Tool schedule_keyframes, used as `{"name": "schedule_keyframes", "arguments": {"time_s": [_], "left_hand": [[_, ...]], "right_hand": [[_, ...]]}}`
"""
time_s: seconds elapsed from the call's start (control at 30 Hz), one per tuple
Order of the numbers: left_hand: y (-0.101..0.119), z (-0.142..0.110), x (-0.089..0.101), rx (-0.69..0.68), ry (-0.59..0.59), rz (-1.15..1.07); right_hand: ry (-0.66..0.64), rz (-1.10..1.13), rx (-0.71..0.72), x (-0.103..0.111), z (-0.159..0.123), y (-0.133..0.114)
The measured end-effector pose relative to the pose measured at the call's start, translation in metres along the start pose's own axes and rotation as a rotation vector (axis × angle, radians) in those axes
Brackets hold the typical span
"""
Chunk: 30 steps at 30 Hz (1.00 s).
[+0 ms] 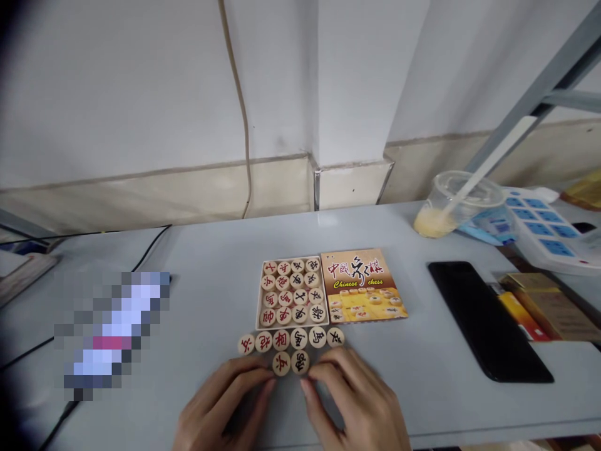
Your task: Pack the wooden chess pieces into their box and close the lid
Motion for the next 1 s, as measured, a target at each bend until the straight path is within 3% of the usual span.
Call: {"name": "schedule_keyframes", "arguments": {"time_s": [0.13, 0.23, 0.43, 0.53, 0.73, 1.0], "left_hand": [[-0.014, 0.014, 0.011, 0.096, -0.020, -0.065], [-0.026, 0.037, 0.017, 0.074, -0.049, 0.053], [-0.044, 0.064, -0.006, -0.032, -0.267, 0.293], [-0.044, 0.058, -0.010, -0.039, -0.236, 0.288], [-0.043, 0.052, 0.000, -0.001, -0.051, 0.227], [-0.049, 0.055, -0.004, 0.034, -0.061, 0.131]], "right_hand": [[0.023, -0.022, -0.035, 0.014, 0.014, 0.002], [0.088, -0.156, 0.008, 0.021, 0.035, 0.001], [0.040, -0.415, 0.109, 0.003, 0.066, 0.004], [0.045, -0.386, 0.128, -0.001, 0.064, 0.007], [0.128, -0.250, 0.090, 0.009, 0.058, 0.016], [0.170, -0.271, 0.053, 0.011, 0.061, 0.016]]}}
Point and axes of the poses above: each hand's wrist, its own z-axis towards the middle knuckle, its own x-axis out of the back of the hand, y = z × x, the point moved 7 cm from there along z, towards the middle knuckle, and after that the axes turned 11 degrees about -x, right-handed, at the moved point
